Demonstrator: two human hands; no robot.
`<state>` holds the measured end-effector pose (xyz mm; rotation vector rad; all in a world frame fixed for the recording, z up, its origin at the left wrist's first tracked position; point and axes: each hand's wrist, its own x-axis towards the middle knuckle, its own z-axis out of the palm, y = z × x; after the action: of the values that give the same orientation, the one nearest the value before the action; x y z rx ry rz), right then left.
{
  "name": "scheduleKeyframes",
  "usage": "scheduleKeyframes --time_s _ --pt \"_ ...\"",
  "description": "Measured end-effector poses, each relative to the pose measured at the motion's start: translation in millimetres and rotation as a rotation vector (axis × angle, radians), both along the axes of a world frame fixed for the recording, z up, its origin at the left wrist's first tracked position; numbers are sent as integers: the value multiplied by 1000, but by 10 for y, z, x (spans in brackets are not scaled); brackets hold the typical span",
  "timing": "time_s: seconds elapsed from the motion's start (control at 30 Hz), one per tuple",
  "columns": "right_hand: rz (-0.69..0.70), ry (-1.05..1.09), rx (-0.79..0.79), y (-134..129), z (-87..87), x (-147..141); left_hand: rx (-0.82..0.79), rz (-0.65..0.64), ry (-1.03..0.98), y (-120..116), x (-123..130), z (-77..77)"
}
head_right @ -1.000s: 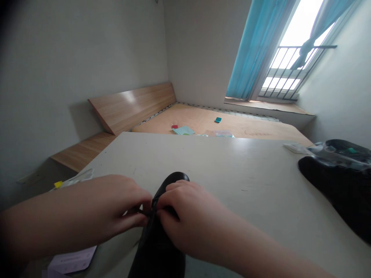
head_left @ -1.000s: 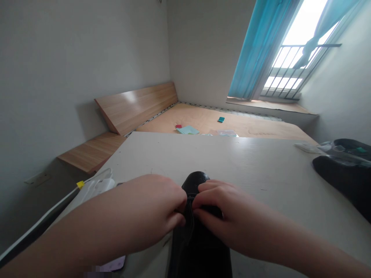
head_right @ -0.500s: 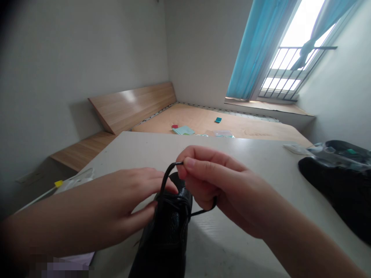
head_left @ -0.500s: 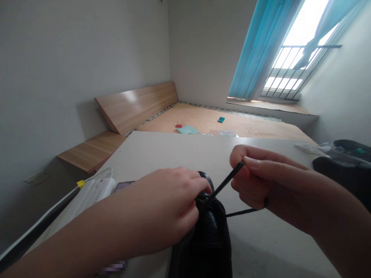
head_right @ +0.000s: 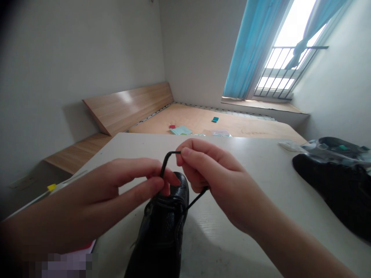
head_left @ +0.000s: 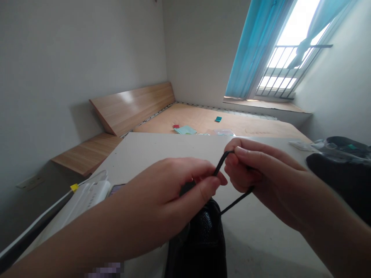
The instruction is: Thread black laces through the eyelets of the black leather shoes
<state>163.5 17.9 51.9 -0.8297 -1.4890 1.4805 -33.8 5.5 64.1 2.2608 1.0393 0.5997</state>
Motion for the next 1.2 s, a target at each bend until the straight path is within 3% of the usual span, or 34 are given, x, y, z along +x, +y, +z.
scheduleKeyframes --time_s 0.1,0.27,0.37,0.5,0.6,0.77,1.0,1.2 --pt "-14 -132 85 -16 2 -6 -56 22 -18 12 24 -36" --pt "49 -374 156 -48 14 -46 64 85 330 67 110 -308" --pt "61 -407 155 -51 12 -65 19 121 342 74 171 -439" --pt "93 -376 121 -59 19 -72 13 118 283 52 182 -426" --pt "124 -312 63 -70 28 -52 -16 55 256 48 120 -327" --pt "330 -6 -295 -96 53 9 -119 -94 275 61 -3 -226" --pt "342 278 -520 -205 143 -10 -137 -164 290 67 -13 -331" --pt "450 403 -535 -392 256 -53 -117 -139 227 87 5 -362"
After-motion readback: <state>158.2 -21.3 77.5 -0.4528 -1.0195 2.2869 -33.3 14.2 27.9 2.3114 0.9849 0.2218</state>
